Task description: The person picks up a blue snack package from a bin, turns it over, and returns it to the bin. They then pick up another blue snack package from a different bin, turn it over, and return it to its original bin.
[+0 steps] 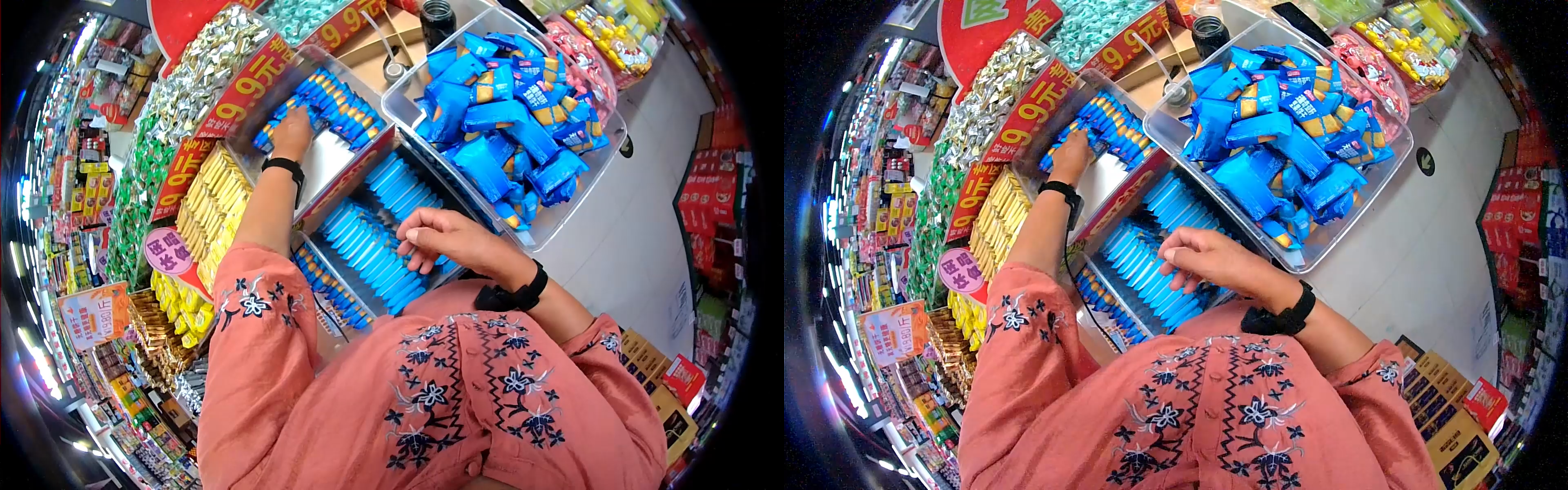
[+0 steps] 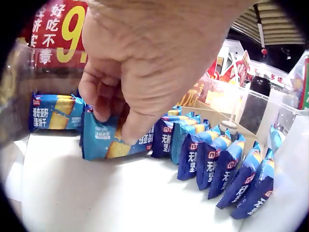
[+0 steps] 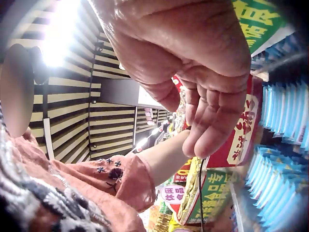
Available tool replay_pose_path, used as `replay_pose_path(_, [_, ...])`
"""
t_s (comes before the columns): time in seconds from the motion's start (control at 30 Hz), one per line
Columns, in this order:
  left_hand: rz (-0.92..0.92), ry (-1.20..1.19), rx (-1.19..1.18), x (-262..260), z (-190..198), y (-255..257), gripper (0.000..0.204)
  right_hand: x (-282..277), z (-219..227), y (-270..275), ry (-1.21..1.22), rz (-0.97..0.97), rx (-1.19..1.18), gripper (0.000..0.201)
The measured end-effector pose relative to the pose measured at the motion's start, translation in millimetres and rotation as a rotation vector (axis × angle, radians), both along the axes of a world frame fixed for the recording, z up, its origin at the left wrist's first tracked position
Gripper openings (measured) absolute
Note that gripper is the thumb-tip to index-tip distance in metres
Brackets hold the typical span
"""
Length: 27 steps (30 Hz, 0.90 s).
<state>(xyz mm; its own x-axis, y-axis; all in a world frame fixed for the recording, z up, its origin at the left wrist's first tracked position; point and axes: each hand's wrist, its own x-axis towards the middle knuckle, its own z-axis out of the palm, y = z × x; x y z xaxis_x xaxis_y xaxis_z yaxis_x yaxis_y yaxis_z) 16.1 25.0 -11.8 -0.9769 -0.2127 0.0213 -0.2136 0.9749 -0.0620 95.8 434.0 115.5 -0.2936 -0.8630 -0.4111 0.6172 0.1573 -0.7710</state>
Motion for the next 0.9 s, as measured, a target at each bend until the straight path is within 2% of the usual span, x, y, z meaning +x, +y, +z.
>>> replay_pose_path(0.07, [0.074,-0.094,0.038,-3.0,4.5,0.2,0.043,1.1,-1.6,-0.3,0.012,-0.003,0.006,0.030])
replay_pose_path(0.17, [0.001,-0.113,0.069,0.3,7.7,-11.5,0.045,2.6,-1.1,-0.8,0.027,-0.010,0.016,0.030])
replay_pose_path(0.27, [0.065,-0.271,0.111,0.1,28.7,-14.6,0.044,1.9,2.8,-2.8,0.042,-0.005,0.019,0.030])
replay_pose_path(0.3, [0.023,-0.212,0.117,1.6,37.3,-15.9,0.041,1.7,3.6,-3.4,0.047,0.001,0.020,0.030])
replay_pose_path(0.37, [0.148,-0.151,0.448,9.8,54.3,-17.3,0.038,2.0,1.6,-6.9,0.055,-0.002,0.003,0.029])
replay_pose_path(0.43, [0.282,-0.091,0.863,24.2,101.0,7.4,0.039,-1.6,2.8,-13.0,0.062,-0.014,-0.014,0.031])
replay_pose_path(0.5, [0.271,-0.041,1.148,42.4,136.5,33.5,0.036,-5.3,10.9,-22.4,0.081,-0.091,-0.035,0.035])
replay_pose_path(0.63, [0.168,0.101,1.707,84.7,167.8,82.1,0.031,-15.3,27.0,-50.3,0.136,-0.239,-0.070,0.046])
replay_pose_path(0.73, [0.171,0.142,1.892,105.1,174.1,110.1,0.041,-19.5,29.8,-71.0,0.082,-0.357,-0.178,0.050])
replay_pose_path(0.8, [0.202,0.104,1.923,114.1,168.8,120.0,0.047,-21.8,29.2,-79.2,0.018,-0.411,-0.252,0.055])
replay_pose_path(0.87, [0.228,0.038,1.911,121.9,168.5,126.0,0.052,-21.3,21.6,-83.3,0.007,-0.432,-0.244,0.041])
replay_pose_path(0.9, [0.185,0.035,1.778,121.1,170.2,121.9,0.049,-21.4,18.1,-83.3,0.020,-0.442,-0.228,0.037])
